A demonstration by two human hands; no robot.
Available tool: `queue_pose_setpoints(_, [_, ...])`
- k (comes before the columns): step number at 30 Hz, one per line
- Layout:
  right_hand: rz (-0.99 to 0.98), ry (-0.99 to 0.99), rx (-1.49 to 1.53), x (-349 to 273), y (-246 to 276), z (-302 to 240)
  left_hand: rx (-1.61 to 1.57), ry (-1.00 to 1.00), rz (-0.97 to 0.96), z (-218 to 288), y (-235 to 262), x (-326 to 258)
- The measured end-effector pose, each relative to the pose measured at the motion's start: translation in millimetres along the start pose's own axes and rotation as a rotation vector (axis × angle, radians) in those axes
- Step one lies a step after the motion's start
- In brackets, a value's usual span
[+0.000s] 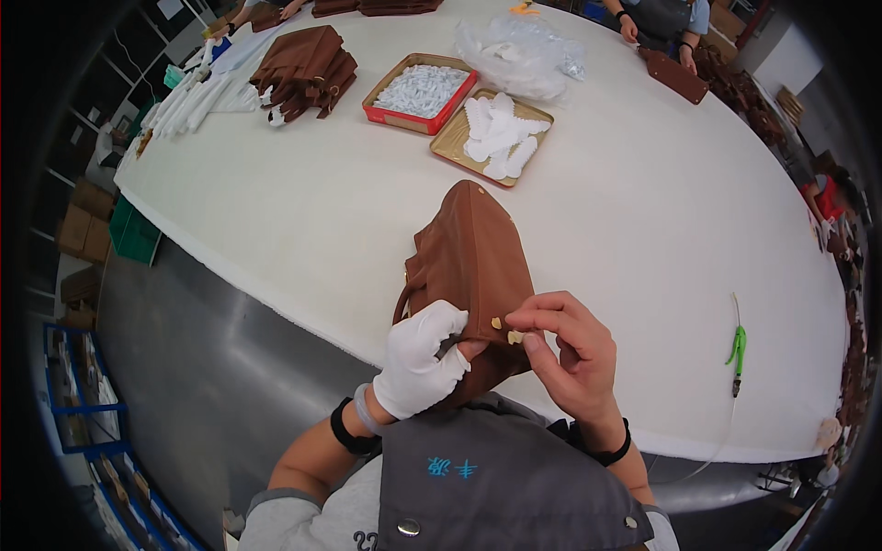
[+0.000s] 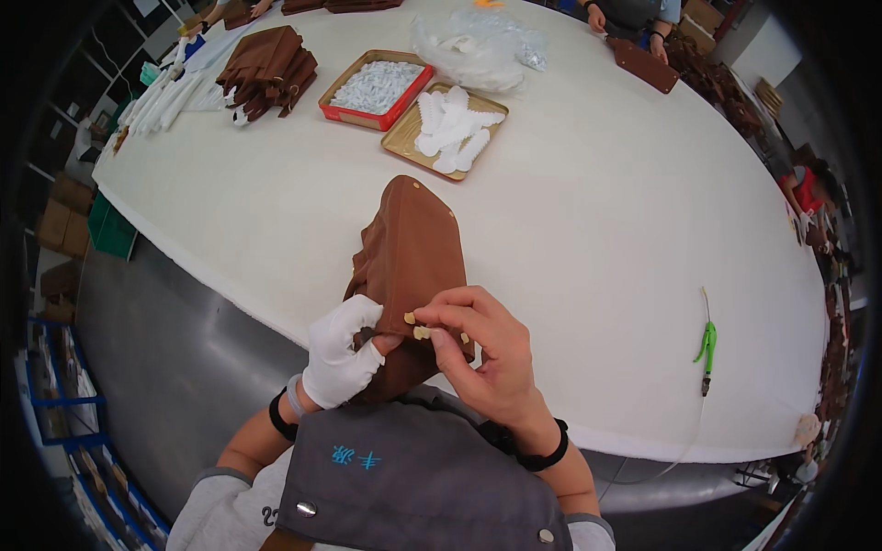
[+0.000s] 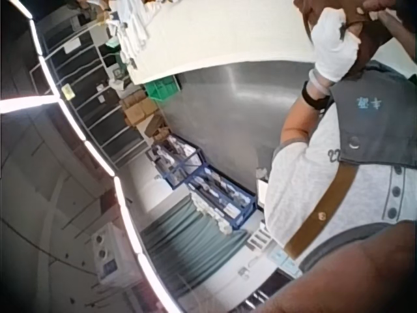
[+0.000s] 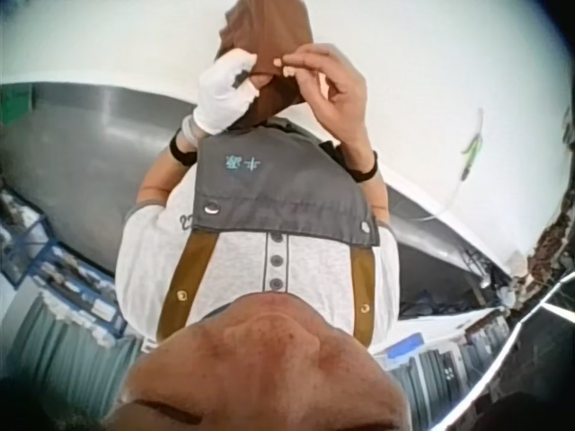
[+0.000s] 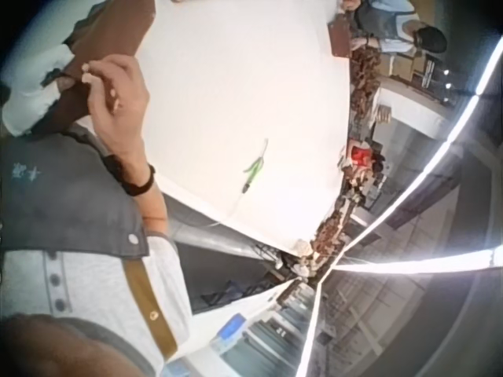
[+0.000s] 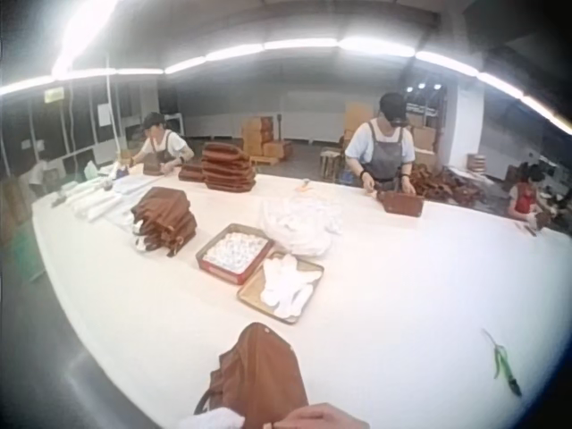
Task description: The person assembles a brown handbag at a workstation. They attach small gold hardware pieces to the bag's corners, wipe the surface with a white cloth, and insert white protective foam inserts into the handles and the bag's interior. The person then places the finished bag on a stack of similar bags.
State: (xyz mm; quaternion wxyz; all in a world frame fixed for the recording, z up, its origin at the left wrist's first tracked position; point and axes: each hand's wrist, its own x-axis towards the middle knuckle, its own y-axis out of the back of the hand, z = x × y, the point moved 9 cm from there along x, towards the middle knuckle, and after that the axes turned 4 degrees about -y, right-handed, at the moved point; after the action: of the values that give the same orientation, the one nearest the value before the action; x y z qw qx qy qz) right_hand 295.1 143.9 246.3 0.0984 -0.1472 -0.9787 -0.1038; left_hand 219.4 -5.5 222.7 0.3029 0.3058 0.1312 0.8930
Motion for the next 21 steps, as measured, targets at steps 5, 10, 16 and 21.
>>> queue_pose_setpoints(5, [0.102, -0.001, 0.077, 2, 2, 8, -0.019, -0.043, -0.012, -1, -3, -1])
queue_pose_setpoints(10, [0.102, 0.223, -0.263, -1, -5, -17, -0.011, -0.055, -0.004, -3, -2, -2])
queue_pose_setpoints(16, [0.064, 0.442, -0.524, -8, -22, -28, -0.033, 0.003, 0.026, 1, -1, 1])
queue_pose_setpoints(21, [0.086, 0.4, -0.542, 2, -16, -21, -0.024, -0.012, 0.018, 1, -2, 1])
